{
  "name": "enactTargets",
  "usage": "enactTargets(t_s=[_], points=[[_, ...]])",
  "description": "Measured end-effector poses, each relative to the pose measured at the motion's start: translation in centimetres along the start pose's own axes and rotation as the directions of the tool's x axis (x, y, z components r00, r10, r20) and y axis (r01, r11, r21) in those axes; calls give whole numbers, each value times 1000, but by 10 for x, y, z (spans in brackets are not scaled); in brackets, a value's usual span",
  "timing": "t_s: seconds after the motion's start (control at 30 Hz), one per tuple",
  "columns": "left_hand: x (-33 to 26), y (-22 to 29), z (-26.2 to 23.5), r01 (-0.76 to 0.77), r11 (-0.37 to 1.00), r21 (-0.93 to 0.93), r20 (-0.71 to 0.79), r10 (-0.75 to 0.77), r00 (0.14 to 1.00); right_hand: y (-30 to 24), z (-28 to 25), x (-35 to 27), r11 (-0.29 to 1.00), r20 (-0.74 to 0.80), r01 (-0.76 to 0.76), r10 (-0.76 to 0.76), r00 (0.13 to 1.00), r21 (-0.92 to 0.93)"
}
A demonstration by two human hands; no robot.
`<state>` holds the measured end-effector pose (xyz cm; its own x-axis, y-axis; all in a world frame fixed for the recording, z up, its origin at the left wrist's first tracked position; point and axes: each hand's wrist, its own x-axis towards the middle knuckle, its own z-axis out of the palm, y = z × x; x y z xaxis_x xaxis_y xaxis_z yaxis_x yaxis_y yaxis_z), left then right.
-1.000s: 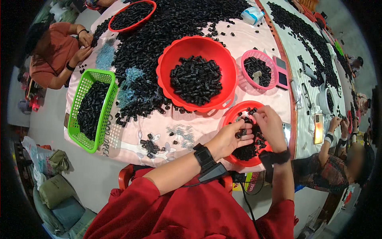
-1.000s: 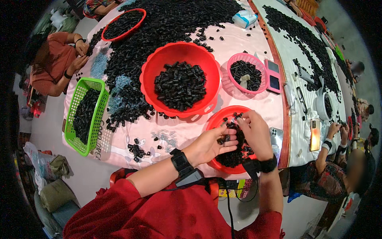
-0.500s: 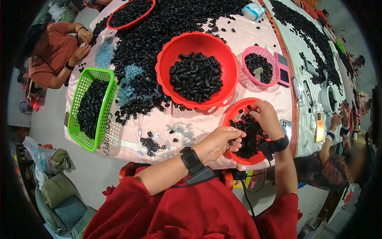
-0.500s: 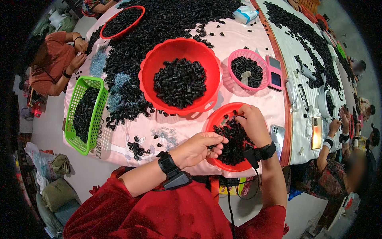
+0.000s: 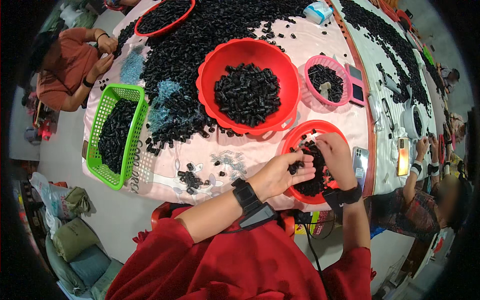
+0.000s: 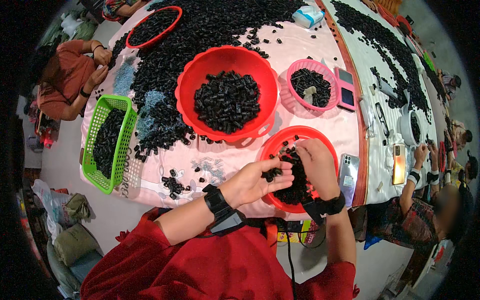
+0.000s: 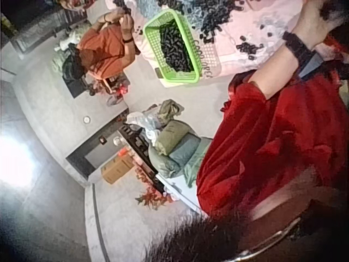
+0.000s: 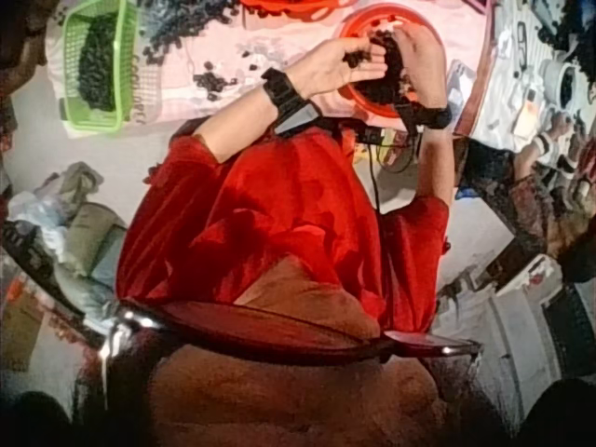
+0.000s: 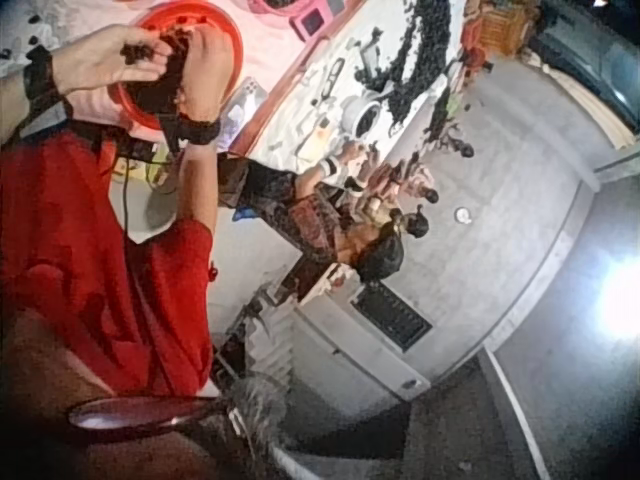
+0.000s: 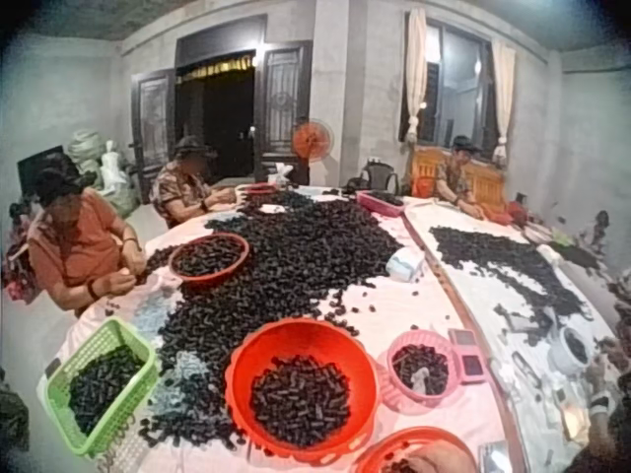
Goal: The person inserts small metal pins into black plastic pieces by hand and places the assembled components into a red bowl. They then gather a handful of the plastic pieces from the table and drop them into a green basket.
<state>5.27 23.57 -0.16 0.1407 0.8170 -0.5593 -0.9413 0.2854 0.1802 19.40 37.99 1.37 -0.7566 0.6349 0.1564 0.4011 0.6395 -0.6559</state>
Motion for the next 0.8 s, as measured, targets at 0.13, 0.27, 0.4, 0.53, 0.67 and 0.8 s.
enactTargets(t_s=[0.13,0.27,0.4,0.53,0.67,0.8], points=[[0,1,-23,78,992,104,38,-82,996,-6,14,-4,911,41,219,-218,975,-348],[-13,4,-12,129,958,258,15,-137,990,10,14,-1,903,42,191,-190,981,-386],[-13,-1,-8,64,976,210,39,-74,996,17,11,-3,993,-77,66,-73,994,-98],[-11,-4,-4,16,999,29,7,-16,1000,-23,-17,-11,919,200,-328,286,937,221],[-13,-1,-6,69,997,24,8,-70,998,-19,-8,-17,964,150,-140,108,983,224],[-17,-1,-18,186,955,232,-2,-191,982,-15,2,-25,969,97,201,-188,977,-143]])
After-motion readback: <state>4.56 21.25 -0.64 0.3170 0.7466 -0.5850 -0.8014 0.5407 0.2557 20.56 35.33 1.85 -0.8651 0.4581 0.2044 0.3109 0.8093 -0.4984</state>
